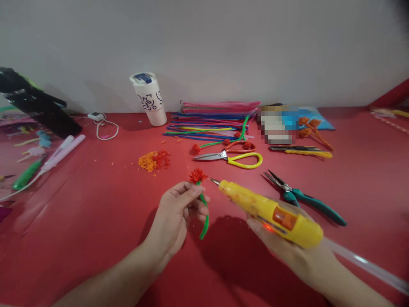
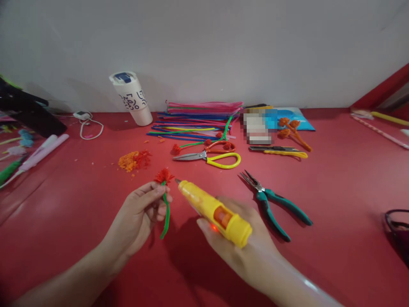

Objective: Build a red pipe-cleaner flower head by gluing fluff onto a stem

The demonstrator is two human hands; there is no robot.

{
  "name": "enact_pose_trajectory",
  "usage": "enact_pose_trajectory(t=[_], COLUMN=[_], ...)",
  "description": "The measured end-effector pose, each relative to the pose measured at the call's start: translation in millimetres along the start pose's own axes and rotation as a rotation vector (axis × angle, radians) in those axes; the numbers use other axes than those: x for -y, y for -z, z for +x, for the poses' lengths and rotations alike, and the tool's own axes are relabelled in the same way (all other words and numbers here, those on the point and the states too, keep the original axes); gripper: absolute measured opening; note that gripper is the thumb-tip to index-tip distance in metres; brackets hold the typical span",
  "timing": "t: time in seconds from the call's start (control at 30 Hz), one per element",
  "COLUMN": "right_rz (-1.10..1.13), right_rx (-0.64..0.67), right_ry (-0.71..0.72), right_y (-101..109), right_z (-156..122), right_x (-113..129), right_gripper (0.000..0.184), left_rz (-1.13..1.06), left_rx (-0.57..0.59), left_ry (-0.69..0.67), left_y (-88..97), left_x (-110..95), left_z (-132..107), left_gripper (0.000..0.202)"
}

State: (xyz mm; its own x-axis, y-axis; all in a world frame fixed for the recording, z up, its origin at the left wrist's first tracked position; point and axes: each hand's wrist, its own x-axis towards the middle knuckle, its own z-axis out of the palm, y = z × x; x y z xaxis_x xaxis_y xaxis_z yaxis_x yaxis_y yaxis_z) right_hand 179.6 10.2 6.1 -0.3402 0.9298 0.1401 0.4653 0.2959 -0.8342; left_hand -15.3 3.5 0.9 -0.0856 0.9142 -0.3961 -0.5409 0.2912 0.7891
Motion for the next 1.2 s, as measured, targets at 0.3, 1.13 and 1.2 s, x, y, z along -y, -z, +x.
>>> enact_pose_trajectory(t=[0.3, 1.13, 1.2], right_rz=[-0.097, -0.696, -0.486], right_rx=[-0.022, 0.156, 0.161], right_ry=[-0.386, 0.256, 0.179], right_y=[22.0, -7.6, -6.3], right_z=[31.4, 27.3, 23.4], right_x=[-28.3, -22.9, -14.8], right_gripper=[0.025, 0.016, 0.015], left_rz=[0.002, 0.171, 0.174], left_rx=[-0.011, 0.064, 0.091], left_ry=[-0.048, 0.016, 0.034], left_y=[3.3, 1.1, 0.4], left_x=[-0.3, 8.7, 10.5], left_z=[4.3, -0.4, -1.7], left_gripper=[0.012, 0.010, 0.008])
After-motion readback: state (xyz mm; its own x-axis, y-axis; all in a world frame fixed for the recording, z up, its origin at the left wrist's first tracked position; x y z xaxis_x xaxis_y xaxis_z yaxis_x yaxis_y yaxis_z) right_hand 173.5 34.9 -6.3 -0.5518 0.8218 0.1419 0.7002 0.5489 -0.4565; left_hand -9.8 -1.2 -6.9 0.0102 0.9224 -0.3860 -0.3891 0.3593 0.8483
